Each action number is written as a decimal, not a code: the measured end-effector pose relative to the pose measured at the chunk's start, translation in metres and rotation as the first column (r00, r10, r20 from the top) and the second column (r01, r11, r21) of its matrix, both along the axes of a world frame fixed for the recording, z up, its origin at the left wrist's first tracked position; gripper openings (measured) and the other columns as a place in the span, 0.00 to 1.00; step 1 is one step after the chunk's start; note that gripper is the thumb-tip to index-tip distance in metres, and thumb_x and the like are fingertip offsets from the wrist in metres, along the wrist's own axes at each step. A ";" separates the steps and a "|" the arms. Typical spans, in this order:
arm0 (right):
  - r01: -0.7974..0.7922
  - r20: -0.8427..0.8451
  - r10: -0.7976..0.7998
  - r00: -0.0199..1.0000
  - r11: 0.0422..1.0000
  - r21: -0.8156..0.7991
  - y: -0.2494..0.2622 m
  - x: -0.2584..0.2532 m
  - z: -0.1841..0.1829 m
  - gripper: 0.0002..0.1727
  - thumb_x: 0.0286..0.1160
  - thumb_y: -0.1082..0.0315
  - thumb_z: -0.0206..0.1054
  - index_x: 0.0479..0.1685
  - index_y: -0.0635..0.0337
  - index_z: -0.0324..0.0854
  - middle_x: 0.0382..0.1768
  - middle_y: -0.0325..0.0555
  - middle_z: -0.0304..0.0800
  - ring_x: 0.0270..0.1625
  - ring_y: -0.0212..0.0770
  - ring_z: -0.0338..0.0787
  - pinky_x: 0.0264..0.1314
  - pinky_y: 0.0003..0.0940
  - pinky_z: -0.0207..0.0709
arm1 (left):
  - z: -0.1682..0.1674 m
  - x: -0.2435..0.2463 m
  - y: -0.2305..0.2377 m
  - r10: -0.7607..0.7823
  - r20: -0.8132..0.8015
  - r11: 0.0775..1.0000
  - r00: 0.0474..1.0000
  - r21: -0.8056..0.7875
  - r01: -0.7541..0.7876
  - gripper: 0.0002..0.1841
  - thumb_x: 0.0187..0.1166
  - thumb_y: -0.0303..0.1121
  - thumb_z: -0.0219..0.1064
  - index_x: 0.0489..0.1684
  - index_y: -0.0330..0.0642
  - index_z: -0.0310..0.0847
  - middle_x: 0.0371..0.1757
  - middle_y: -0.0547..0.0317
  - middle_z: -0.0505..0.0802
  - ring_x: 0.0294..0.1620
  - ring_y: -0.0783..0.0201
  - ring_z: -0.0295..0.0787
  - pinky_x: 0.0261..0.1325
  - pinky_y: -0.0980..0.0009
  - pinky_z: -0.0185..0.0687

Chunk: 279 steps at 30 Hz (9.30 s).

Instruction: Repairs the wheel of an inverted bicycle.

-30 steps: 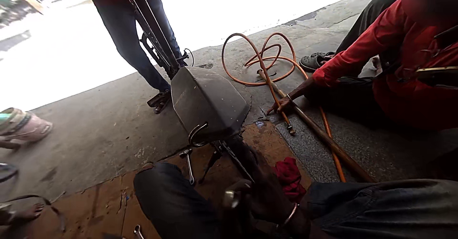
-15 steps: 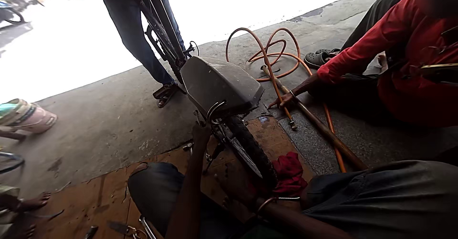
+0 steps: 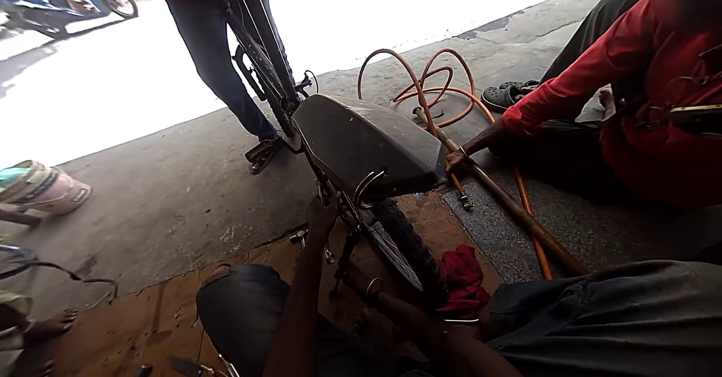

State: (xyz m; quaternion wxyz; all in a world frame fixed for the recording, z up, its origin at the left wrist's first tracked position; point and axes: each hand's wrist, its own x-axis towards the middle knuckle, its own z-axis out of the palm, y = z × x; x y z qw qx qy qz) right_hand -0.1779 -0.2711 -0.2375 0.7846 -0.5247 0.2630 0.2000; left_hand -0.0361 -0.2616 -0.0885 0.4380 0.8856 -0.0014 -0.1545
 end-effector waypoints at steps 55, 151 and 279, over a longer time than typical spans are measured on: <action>-0.154 -0.140 0.116 0.983 0.940 -0.306 -0.084 -0.126 0.118 0.23 0.93 0.56 0.50 0.65 0.65 0.80 0.49 0.56 0.85 0.47 0.47 0.84 0.55 0.46 0.75 | -0.026 -0.197 0.044 0.214 -0.299 0.949 0.930 -0.163 -0.271 0.23 0.98 0.37 0.39 0.66 0.33 0.79 0.25 0.58 0.83 0.12 0.69 0.70 0.14 0.74 0.68; -0.045 -0.010 0.046 0.999 0.867 -0.496 -0.075 -0.130 0.114 0.30 0.96 0.51 0.40 0.44 0.64 0.83 0.24 0.41 0.75 0.26 0.38 0.75 0.38 0.41 0.73 | 0.064 -0.157 0.011 0.041 -0.615 0.999 0.788 0.034 -0.025 0.24 0.97 0.50 0.41 0.58 0.38 0.75 0.26 0.60 0.79 0.14 0.70 0.68 0.19 0.76 0.69; -0.754 -0.467 0.657 0.591 0.245 -0.609 -0.056 -0.104 0.168 0.45 0.76 0.66 0.66 0.86 0.85 0.47 0.84 0.86 0.55 0.79 0.77 0.72 0.76 0.64 0.71 | 0.048 -0.176 0.000 0.086 -0.402 0.987 0.911 -0.090 -0.133 0.13 0.88 0.34 0.62 0.58 0.31 0.75 0.27 0.59 0.77 0.20 0.69 0.66 0.26 0.73 0.66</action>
